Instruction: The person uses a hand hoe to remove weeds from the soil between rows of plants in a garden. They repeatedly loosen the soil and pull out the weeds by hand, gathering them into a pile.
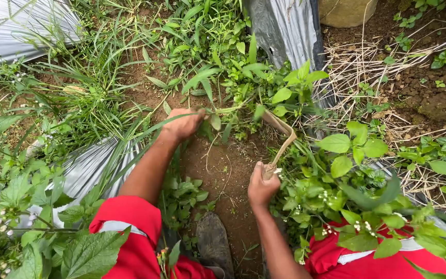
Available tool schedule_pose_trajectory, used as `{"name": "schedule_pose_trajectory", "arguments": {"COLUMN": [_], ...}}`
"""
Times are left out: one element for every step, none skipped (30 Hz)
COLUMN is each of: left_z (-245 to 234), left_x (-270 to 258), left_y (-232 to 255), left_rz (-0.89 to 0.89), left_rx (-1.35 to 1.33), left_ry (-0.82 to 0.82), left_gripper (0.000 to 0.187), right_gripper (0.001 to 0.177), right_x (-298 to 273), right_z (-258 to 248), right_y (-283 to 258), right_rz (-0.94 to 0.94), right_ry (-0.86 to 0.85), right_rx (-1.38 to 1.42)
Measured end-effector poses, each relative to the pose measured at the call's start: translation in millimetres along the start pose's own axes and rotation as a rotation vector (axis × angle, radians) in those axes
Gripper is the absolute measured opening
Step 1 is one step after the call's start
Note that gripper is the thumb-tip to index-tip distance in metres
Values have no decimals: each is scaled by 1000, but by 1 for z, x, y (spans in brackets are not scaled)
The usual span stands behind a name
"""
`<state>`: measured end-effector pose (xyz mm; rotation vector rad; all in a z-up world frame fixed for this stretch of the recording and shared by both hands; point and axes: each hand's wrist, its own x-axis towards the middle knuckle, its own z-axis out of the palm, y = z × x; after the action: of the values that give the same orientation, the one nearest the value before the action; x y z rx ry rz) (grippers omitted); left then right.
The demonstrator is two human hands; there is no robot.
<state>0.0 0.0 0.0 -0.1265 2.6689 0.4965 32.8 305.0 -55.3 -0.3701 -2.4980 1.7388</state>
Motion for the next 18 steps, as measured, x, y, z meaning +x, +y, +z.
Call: {"name": "schedule_pose_trajectory", "arguments": {"left_z": [-5, -10, -17, -17, -17, -16, -14, -11, -5, -1, 2, 4, -24, -52, -80, -79, -77, -74], "left_x": [10, 20, 31, 44, 55, 66, 76, 86, 94, 102, 112, 122, 104, 86, 67, 72, 76, 80], "left_y": [-6, -11, -17, -20, -23, -25, -21, -15, -9, 3, 16, 29, 67, 104, 140, 151, 161, 172], "left_rz": [1, -130, -259, -258, -415, -567, -564, -471, -371, -371, -201, -8, -5, -273, -518, -514, -467, -418], "left_rx": [0, 49, 99, 99, -184, -472, -471, -747, -1019, -1019, -1416, -1796, -1796, -1571, -1326, -1327, -1469, -1610], "left_ry": [0, 174, 353, 358, 514, 664, 668, 606, 529, 527, 394, 235, 233, 120, 11, 14, -5, -25], "left_gripper": [36, 29, 24, 24, 23, 22, 22, 23, 25, 25, 29, 34, 34, 82, 152, 152, 141, 141], "right_gripper": [35, 36, 38, 38, 39, 39, 39, 38, 37, 37, 37, 38, 38, 29, 32, 32, 30, 28], "right_x": [4, 7, 13, 14, 13, 13, 9, 5, -1, -17, -31, -45, -52, -59, -65, -64, -65, -67], "right_z": [-3, -6, -8, -13, -18, -24, -18, -12, -8, -5, -2, 1, -2, -4, -6, -11, -18, -26], "right_y": [-28, -56, -84, -90, -96, -103, -91, -79, -67, -59, -51, -43, -11, 20, 52, 81, 110, 138], "right_rz": [0, -159, -322, -326, -340, -354, -357, -319, -277, -276, -162, -47, -49, 125, 295, 291, 295, 299], "right_ry": [1, -1, -2, -1, -58, -115, -113, -101, -90, -90, -94, -98, -95, -196, -297, -295, -315, -335], "right_rx": [0, 45, 93, 95, 117, 138, 141, 157, 168, 167, 101, 35, 35, -74, -181, -180, -126, -72]}}
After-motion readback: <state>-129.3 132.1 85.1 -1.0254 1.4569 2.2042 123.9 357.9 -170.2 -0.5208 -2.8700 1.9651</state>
